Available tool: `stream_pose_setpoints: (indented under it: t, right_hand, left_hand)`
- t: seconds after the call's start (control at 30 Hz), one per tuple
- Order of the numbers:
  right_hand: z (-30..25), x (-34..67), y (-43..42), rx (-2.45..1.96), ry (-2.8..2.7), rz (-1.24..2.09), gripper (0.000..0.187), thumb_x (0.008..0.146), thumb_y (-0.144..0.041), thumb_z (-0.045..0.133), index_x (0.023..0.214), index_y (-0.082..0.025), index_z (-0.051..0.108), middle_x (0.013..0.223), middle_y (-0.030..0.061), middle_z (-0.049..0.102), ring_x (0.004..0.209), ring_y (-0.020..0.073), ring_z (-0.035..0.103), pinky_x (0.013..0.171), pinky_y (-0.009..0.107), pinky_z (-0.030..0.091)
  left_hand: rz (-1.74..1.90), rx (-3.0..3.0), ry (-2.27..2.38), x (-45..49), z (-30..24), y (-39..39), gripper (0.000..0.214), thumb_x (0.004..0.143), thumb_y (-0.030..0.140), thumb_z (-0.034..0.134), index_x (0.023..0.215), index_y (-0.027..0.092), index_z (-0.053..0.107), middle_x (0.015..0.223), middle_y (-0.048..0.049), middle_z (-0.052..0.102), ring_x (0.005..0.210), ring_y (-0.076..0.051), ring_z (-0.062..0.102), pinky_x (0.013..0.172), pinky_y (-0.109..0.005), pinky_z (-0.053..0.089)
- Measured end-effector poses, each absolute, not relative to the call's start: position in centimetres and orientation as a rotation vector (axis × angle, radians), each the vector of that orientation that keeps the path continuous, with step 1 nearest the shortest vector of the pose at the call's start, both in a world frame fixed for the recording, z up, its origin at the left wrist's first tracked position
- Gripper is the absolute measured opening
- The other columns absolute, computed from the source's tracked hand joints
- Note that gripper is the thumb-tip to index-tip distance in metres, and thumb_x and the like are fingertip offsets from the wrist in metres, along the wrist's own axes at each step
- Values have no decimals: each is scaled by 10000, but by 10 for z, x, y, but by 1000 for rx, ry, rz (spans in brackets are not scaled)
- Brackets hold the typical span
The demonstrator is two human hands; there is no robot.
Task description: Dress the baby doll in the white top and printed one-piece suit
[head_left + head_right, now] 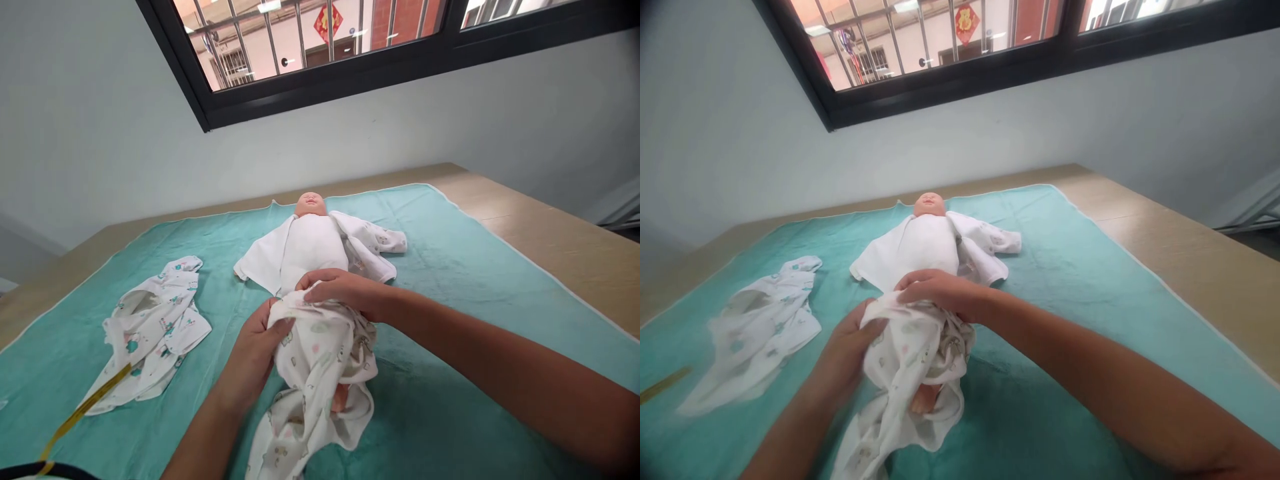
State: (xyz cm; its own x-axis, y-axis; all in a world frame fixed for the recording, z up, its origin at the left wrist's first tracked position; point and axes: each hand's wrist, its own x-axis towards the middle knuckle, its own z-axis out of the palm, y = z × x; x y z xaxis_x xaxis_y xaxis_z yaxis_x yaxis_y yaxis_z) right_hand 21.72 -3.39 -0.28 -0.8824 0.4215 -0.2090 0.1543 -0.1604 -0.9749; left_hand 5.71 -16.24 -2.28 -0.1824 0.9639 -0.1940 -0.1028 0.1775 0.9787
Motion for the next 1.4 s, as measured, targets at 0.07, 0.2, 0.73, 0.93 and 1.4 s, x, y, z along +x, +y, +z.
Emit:
stream_pose_setpoints:
  t: [0.07, 0.2, 0.73, 0.93, 1.4]
  right_hand:
    - [4, 217, -39, -609, -2202, 2038, 284, 742, -422, 692, 929, -209, 664, 923, 15, 672, 822, 180, 614, 671, 255, 457]
    - [7, 215, -45, -583, -2608, 1711, 291, 692, -440, 740, 831, -198, 655, 824, 5, 692, 760, 181, 625, 629, 247, 442]
    - [9, 217, -42, -634, -2347, 1738, 303, 723, -443, 745, 878, -193, 671, 716, -17, 617, 693, 152, 568, 578, 247, 407]
    - [-4, 210, -45, -665, -1678, 2082, 257, 685, -352, 771, 817, -178, 637, 784, 13, 633, 720, 162, 599, 636, 273, 478]
    - [0, 207, -52, -574, -2158, 2122, 361, 681, -378, 800, 973, -213, 665, 970, 39, 700, 888, 224, 652, 718, 301, 509]
  left_hand:
    - [1312, 876, 1361, 62, -21, -160, 314, 818, 461, 667, 910, 176, 573, 717, 20, 566, 629, -111, 509, 547, -190, 404]
    - [1331, 946, 1390, 66, -15, -157, 326, 818, 471, 668, 802, 168, 549, 666, 36, 527, 585, -88, 465, 517, -173, 379]
    - [1125, 1243, 1598, 67, 20, -128, 369, 816, 506, 629, 675, 175, 550, 549, 54, 403, 503, -77, 326, 450, -187, 239]
    - [865, 1156, 1336, 46, 1, -151, 325, 729, 437, 749, 855, 149, 667, 732, -20, 650, 690, -174, 587, 598, -235, 431]
    - [1468, 653, 1591, 57, -15, -129, 430, 674, 545, 768, 846, 159, 686, 702, -31, 699, 756, -225, 653, 620, -269, 483]
